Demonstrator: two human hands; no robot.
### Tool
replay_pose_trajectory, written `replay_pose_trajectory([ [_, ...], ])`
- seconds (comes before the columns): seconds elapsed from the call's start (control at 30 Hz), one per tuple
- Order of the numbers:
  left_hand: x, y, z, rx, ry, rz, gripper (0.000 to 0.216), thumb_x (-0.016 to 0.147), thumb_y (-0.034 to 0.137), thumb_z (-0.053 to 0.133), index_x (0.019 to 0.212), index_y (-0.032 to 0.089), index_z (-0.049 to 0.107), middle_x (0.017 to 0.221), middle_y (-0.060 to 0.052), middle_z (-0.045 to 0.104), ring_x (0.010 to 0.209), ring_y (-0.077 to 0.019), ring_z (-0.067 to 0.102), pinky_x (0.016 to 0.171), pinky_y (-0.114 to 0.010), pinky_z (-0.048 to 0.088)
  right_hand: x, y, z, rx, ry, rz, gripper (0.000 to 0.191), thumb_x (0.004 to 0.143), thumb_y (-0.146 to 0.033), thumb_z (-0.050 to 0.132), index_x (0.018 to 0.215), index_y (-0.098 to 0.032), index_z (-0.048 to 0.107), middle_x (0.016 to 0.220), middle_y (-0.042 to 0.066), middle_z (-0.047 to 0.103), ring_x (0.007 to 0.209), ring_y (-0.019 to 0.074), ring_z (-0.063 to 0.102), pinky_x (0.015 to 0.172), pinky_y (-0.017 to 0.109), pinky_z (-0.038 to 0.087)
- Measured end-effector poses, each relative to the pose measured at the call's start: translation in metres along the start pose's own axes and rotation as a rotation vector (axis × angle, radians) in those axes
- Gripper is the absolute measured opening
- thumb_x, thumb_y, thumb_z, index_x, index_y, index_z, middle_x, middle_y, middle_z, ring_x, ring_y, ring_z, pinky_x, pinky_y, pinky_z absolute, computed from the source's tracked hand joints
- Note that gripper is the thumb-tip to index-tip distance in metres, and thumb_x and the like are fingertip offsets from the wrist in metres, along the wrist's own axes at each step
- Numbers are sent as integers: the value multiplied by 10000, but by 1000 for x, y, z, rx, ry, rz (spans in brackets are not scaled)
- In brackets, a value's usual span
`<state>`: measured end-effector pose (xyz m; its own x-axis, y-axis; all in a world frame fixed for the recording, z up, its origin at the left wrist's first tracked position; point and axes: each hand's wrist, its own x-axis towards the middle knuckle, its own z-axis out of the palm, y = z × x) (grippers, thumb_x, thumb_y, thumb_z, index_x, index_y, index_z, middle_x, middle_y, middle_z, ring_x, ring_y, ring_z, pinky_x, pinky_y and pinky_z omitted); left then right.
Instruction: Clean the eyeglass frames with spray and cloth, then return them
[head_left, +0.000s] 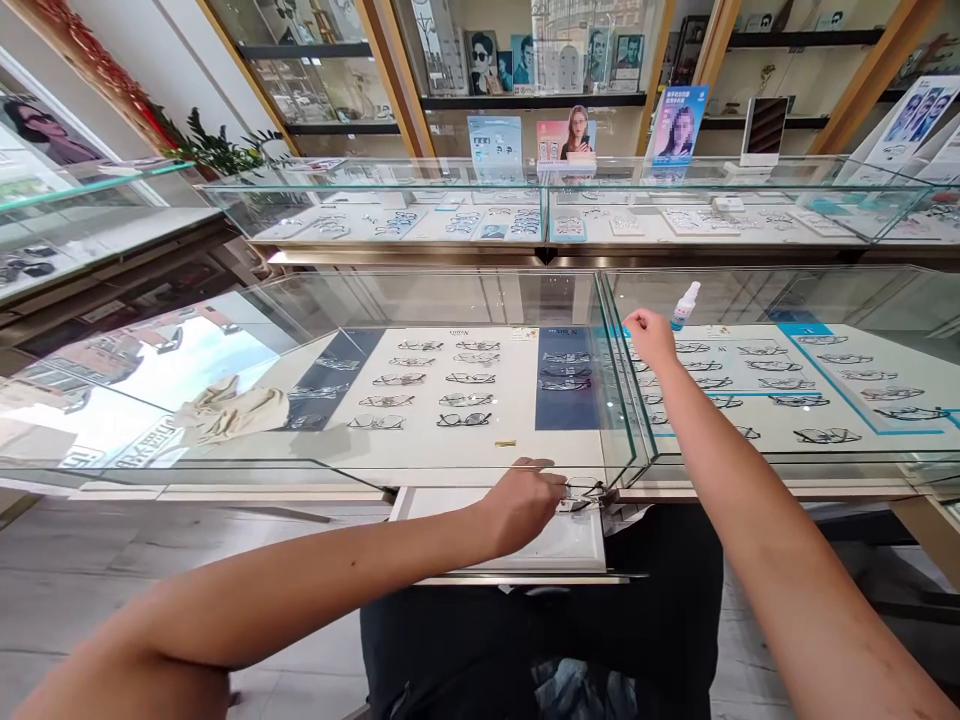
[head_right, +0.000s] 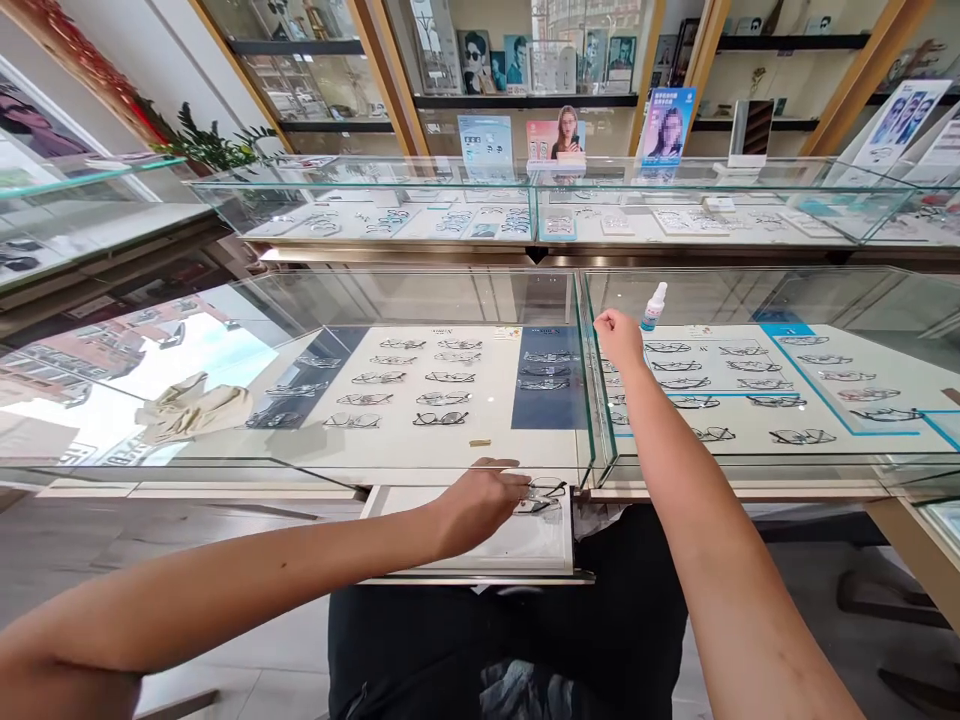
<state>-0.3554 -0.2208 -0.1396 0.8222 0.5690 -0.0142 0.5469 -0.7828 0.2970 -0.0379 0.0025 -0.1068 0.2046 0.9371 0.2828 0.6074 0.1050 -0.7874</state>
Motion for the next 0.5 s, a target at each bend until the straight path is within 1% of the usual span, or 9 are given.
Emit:
replay_pose_trajectory([
  [0.03, -7, 9, -8, -30, 4, 16, 302, 1048, 92, 471, 909, 207, 713, 1038, -41, 816, 1010, -194, 768, 1192, -398, 485, 0, 1, 0, 7, 3, 3, 138, 883, -294, 587, 813, -241, 693, 654, -21, 571, 610, 177, 437, 616, 341, 318],
  [0.07, -14, 17, -17, -53, 9, 23, 289, 1048, 98, 483, 932, 214, 721, 1053, -39, 817, 1023, -190, 770, 1199, -388, 485, 0, 1, 0, 15, 3, 5, 141, 879, -296, 586, 814, -240, 698, 660, -20, 580, 609, 175, 436, 616, 340, 318],
  [0.17, -30, 42, -45, -70, 28, 37, 249, 1057, 147, 524, 1086, 237, 754, 1195, -53, 821, 1259, -231, 724, 1173, -387, 512, 1, 3, 0, 46, -6, 12, 148, 870, -309, 593, 809, -233, 705, 693, -9, 616, 615, 173, 438, 621, 337, 323],
  [0.27, -36, 57, -76, -15, 67, 70, 280, 1075, 187, 533, 1232, 240, 758, 1351, -64, 791, 1429, -270, 633, 1192, -416, 502, 2, 4, 0, 76, -1, 21, 145, 861, -321, 613, 792, -229, 701, 702, -4, 624, 630, 175, 451, 631, 338, 326],
  [0.33, -30, 57, -98, 55, 124, 62, 331, 1094, 201, 504, 1312, 230, 751, 1458, -71, 746, 1521, -306, 552, 1212, -466, 482, 3, 5, 0, 107, 9, 49, 133, 852, -321, 629, 780, -228, 692, 687, -7, 609, 629, 174, 452, 629, 340, 322],
  [0.4, -17, 49, -116, 147, 179, 24, 385, 1117, 207, 452, 1373, 210, 740, 1531, -77, 700, 1571, -343, 490, 1211, -519, 469, 4, 6, 0, 142, 13, 76, 124, 850, -316, 633, 775, -228, 677, 664, -12, 585, 615, 172, 441, 615, 338, 318],
  [0.47, 1, 36, -127, 248, 217, -21, 415, 1130, 209, 417, 1394, 177, 736, 1563, -86, 675, 1575, -368, 475, 1198, -551, 463, 5, 8, 0, 172, 10, 82, 129, 862, -317, 622, 772, -230, 654, 647, -13, 571, 603, 170, 441, 597, 329, 324],
  [0.5, 10, 28, -129, 296, 230, -39, 418, 1130, 206, 415, 1391, 162, 739, 1569, -92, 669, 1571, -374, 476, 1190, -555, 461, 6, 9, 0, 185, 8, 80, 140, 873, -322, 612, 770, -232, 640, 647, -10, 574, 601, 171, 452, 589, 323, 333],
])
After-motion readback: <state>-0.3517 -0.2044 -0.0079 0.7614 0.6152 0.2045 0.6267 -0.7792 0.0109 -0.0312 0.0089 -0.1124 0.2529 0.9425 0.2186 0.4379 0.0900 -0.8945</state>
